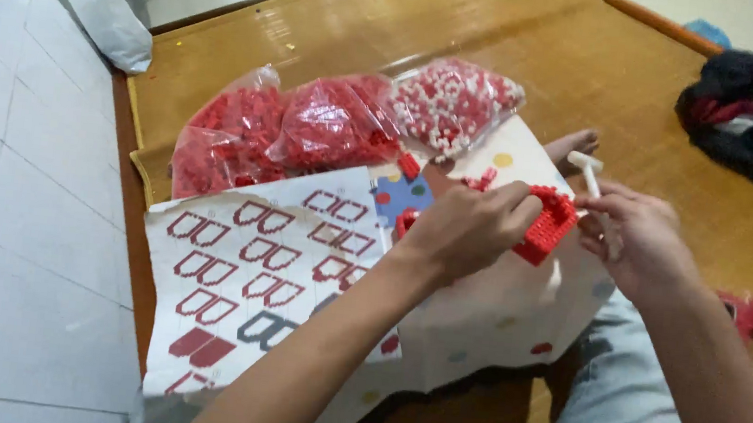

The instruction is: The person assembles small red and white plastic bricks into a rectangular container shape by hand, following a printed instruction sheet. They connect individual pieces to form walls and then tap the assembled structure on a small stool to secure the connections.

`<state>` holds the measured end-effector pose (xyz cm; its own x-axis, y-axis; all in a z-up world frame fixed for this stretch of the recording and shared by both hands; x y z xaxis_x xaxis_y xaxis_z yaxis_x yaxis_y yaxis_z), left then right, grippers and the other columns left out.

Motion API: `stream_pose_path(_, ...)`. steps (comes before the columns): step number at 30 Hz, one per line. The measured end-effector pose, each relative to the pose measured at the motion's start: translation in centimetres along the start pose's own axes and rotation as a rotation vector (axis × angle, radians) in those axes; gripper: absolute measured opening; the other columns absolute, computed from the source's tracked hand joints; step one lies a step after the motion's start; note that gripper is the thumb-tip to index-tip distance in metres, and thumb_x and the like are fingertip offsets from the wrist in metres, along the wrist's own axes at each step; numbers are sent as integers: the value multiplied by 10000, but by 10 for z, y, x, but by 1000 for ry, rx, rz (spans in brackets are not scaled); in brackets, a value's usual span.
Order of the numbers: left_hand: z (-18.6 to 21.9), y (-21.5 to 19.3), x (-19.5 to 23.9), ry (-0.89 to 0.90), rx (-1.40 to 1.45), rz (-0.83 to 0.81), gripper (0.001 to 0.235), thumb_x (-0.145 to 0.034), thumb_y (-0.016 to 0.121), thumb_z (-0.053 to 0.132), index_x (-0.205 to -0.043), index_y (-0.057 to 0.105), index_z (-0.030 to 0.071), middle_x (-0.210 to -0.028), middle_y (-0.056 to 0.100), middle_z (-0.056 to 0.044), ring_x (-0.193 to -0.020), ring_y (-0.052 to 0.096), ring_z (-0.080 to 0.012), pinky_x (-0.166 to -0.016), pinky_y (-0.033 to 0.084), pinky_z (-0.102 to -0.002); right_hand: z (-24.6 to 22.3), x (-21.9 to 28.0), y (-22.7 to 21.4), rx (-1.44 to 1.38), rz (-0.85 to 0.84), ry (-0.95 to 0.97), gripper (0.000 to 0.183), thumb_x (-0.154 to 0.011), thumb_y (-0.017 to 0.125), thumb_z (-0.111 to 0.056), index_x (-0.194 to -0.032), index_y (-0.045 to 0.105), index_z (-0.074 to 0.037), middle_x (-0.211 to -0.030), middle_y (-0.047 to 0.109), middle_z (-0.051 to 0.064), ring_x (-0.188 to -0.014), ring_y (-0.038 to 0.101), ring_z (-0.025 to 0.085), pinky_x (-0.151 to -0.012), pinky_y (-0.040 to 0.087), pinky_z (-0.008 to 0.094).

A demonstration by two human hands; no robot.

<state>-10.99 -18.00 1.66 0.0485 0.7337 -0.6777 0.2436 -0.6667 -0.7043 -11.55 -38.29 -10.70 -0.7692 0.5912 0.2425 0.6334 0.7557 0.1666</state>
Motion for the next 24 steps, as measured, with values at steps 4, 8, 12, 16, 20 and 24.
stream_pose_path(4,5,21,15,-11,111,-132,108,-930,621,-56,-888,608,42,-827,665,-74,-449,591,-217,-327,464,-363,-25,62,10,0,-66,-156,359,-975,645,-150,-1301,516,-71,-1110,744,125,-595,567,141,-444,365,232)
stream_pose_path(8,-2,18,18,-206,299,-299,802,-737,739,671,-1155,599,0,-1098,678,-183,-867,698,-389,-679,542,-527,-39,85,3,270,13,-421,252,-1037,666,-182,-1237,652,-28,-832,674,99,-411,471,115,-317,315,217)
stream_pose_path(12,7,-7,13,-424,144,-194,958,-724,658,782,-1219,683,-38,-1005,734,-256,-1015,732,-425,-875,573,-527,-48,115,-6,450,172,-620,246,-1076,725,-251,-1250,753,-78,-778,685,104,-670,551,101,-612,470,242)
stream_pose_path(16,19,42,31,-473,-17,-264,860,-738,670,748,-1179,662,9,-995,718,-242,-1025,712,-404,-880,579,-495,-36,126,-10,502,149,-574,284,-1127,586,-245,-1248,738,-38,-966,737,160,-867,651,163,-807,544,345)
stream_pose_path(20,-19,83,59,-713,252,-375,877,-677,824,582,-1309,600,17,-1120,668,-205,-1154,631,-395,-849,601,-516,-34,150,4,582,84,-490,276,-1119,546,-259,-1240,661,-39,-669,605,94,-556,571,196,-577,482,318)
stream_pose_path(24,-43,53,58,-723,439,-253,793,-588,890,358,-1271,674,18,-1143,701,-182,-1152,648,-395,-932,575,-512,-18,164,25,945,11,-432,275,-1078,500,-355,-1249,604,-167,-723,655,318,-811,672,547,-761,499,593)
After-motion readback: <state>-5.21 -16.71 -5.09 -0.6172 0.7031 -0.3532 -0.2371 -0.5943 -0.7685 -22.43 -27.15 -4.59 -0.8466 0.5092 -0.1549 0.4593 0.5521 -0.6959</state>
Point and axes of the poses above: each hand's wrist, its own x-axis away from the middle knuckle, its own y-axis out of the palm, z = x × y, the point moved 10 cm from there along -x, towards the middle knuckle
